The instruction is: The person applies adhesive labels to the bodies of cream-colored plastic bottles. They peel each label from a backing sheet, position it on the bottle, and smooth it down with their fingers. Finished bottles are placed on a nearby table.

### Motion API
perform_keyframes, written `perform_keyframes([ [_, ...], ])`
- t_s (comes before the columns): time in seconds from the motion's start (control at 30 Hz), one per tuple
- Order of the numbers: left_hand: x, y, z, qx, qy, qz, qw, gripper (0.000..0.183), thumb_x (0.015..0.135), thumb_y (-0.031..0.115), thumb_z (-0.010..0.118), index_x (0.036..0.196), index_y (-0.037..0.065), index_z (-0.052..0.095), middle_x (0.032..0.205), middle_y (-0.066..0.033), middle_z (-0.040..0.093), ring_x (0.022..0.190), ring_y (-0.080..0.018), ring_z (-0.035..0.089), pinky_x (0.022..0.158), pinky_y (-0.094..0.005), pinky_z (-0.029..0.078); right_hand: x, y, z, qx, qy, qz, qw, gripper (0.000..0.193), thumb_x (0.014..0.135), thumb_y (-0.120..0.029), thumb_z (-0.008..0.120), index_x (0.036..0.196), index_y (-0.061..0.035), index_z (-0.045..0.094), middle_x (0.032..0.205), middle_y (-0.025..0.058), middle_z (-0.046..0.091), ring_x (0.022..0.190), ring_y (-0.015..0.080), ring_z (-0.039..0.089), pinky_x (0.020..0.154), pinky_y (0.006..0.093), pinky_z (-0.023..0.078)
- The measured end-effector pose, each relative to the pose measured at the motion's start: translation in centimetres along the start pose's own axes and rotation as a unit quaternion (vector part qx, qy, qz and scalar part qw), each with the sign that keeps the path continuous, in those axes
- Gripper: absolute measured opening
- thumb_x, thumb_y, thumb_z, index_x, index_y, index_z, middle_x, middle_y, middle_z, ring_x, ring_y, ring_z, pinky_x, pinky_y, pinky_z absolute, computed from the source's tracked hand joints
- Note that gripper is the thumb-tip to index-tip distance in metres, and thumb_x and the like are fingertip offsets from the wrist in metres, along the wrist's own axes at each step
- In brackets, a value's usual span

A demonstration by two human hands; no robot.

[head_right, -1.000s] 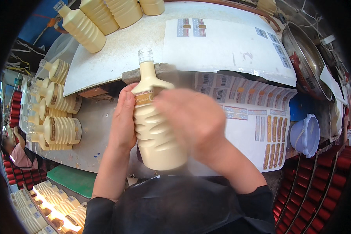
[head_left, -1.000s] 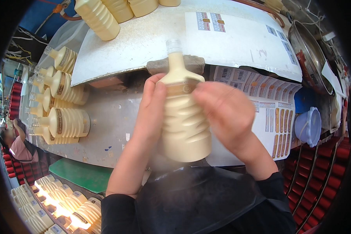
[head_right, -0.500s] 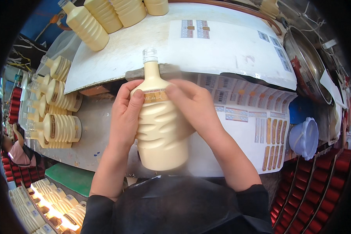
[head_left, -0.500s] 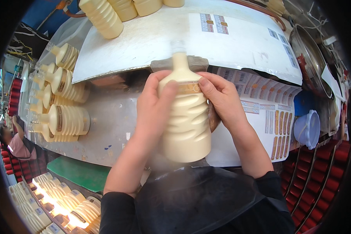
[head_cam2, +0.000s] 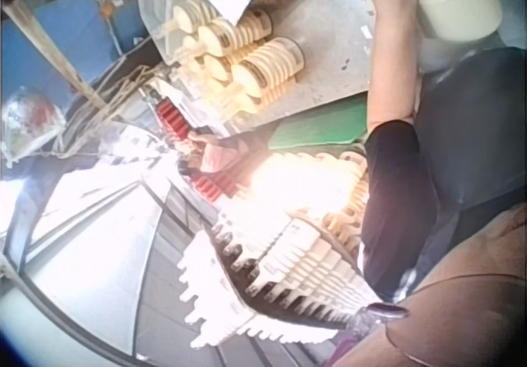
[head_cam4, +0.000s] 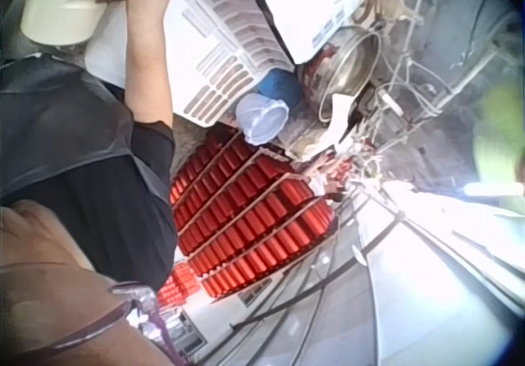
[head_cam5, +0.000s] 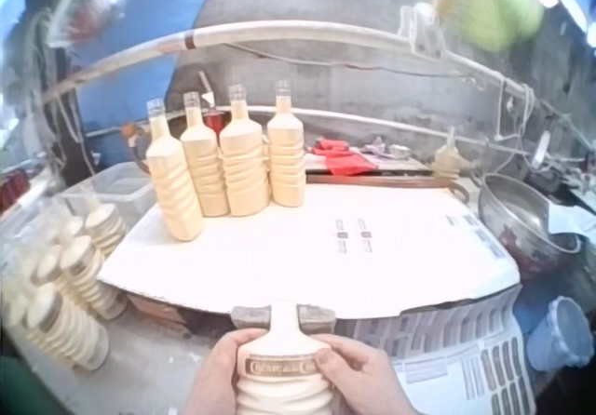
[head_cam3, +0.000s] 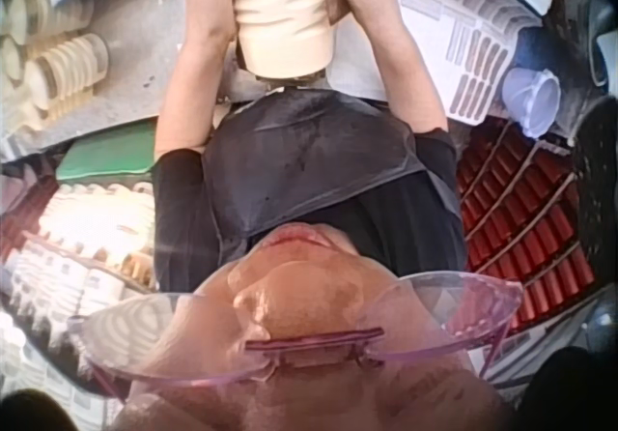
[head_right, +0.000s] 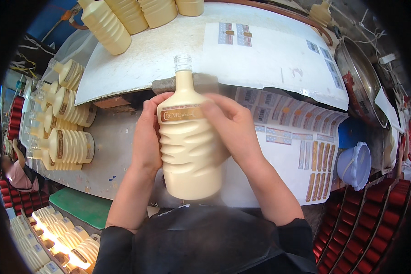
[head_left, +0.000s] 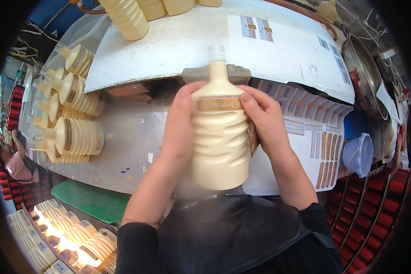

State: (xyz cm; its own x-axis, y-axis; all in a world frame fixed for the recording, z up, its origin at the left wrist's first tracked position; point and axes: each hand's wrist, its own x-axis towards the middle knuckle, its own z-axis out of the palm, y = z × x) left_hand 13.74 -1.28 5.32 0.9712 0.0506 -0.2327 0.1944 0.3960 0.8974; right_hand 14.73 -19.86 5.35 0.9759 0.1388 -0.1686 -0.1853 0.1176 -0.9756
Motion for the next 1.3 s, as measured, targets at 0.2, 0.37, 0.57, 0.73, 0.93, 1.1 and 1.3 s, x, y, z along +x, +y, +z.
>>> perform_keyframes([
  [0.2, -0.8, 0.0, 0.0, 0.046, -0.053, 0.030, 0.997, 0.039, 0.111, 0.033, 0.045, 0.136, 0.005, 0.055, 0.120, -0.0074, 0.065, 0.109, -0.0119, 0.060, 0.098, -0.0309, 0.049, 0.0, -0.8, 0.0, -0.053, 0.006, -0.009, 0.999, 0.044, 0.105, -0.033, 0.065, 0.130, 0.0032, 0.067, 0.117, 0.0079, 0.073, 0.106, 0.0117, 0.065, 0.094, 0.0258, 0.051],
  [0.37, -0.5, -0.1, 0.0, 0.026, -0.028, 0.026, 0.999, 0.037, 0.111, 0.033, 0.045, 0.133, 0.005, 0.055, 0.117, -0.0061, 0.064, 0.106, -0.0110, 0.059, 0.096, -0.0294, 0.050, -0.2, -2.4, 0.3, -0.242, 0.031, -0.053, 0.968, 0.047, 0.098, -0.038, 0.071, 0.120, 0.0030, 0.071, 0.096, 0.0077, 0.073, 0.090, 0.0121, 0.065, 0.081, 0.0272, 0.051],
  [0.57, -0.4, -0.4, -0.8, 0.049, -0.053, 0.030, 0.997, 0.036, 0.114, 0.034, 0.040, 0.134, 0.007, 0.052, 0.117, -0.0059, 0.064, 0.104, -0.0109, 0.060, 0.092, -0.0293, 0.052, 0.2, -2.5, 1.0, -0.295, 0.066, -0.034, 0.952, 0.056, 0.085, -0.045, 0.080, 0.116, 0.0007, 0.072, 0.079, 0.0091, 0.068, 0.074, 0.0159, 0.061, 0.070, 0.0325, 0.050],
  [0.73, -0.4, -1.0, -1.3, 0.049, 0.005, 0.027, 0.998, 0.033, 0.111, 0.032, 0.048, 0.133, 0.008, 0.053, 0.127, -0.0091, 0.058, 0.112, -0.0144, 0.055, 0.097, -0.0318, 0.048, 0.3, -1.9, 0.9, -0.277, 0.064, -0.055, 0.957, 0.050, 0.088, -0.041, 0.078, 0.115, 0.0013, 0.072, 0.076, 0.0014, 0.060, 0.070, 0.0085, 0.050, 0.064, 0.0262, 0.043],
  [0.93, -0.2, -1.7, -1.7, 0.048, 0.007, 0.057, 0.997, 0.033, 0.112, 0.032, 0.046, 0.133, 0.008, 0.054, 0.125, -0.0067, 0.059, 0.114, -0.0144, 0.054, 0.099, -0.0304, 0.046, 0.3, -1.3, 0.6, -0.271, 0.055, -0.060, 0.959, 0.042, 0.095, -0.034, 0.074, 0.116, 0.0018, 0.070, 0.082, -0.0006, 0.062, 0.075, 0.0056, 0.052, 0.068, 0.0231, 0.042],
  [1.1, -0.3, -1.4, -2.1, -0.015, 0.012, 0.059, 0.998, 0.025, 0.112, 0.022, 0.049, 0.132, 0.007, 0.051, 0.119, -0.0029, 0.059, 0.108, -0.0087, 0.055, 0.097, -0.0273, 0.048, 0.4, -0.7, 0.7, -0.232, 0.071, -0.085, 0.966, 0.047, 0.090, -0.040, 0.076, 0.113, 0.0011, 0.072, 0.070, -0.0020, 0.052, 0.067, 0.0070, 0.045, 0.061, 0.0260, 0.038],
  [1.3, 0.0, -2.5, -1.6, 0.112, -0.046, 0.129, 0.984, 0.029, 0.111, 0.024, 0.052, 0.134, 0.007, 0.048, 0.126, -0.0037, 0.054, 0.113, -0.0102, 0.052, 0.099, -0.0267, 0.046, 0.3, -0.7, 0.6, -0.226, 0.067, -0.084, 0.968, 0.046, 0.092, -0.040, 0.076, 0.113, 0.0001, 0.072, 0.072, -0.0040, 0.053, 0.068, 0.0058, 0.044, 0.061, 0.0245, 0.038],
])
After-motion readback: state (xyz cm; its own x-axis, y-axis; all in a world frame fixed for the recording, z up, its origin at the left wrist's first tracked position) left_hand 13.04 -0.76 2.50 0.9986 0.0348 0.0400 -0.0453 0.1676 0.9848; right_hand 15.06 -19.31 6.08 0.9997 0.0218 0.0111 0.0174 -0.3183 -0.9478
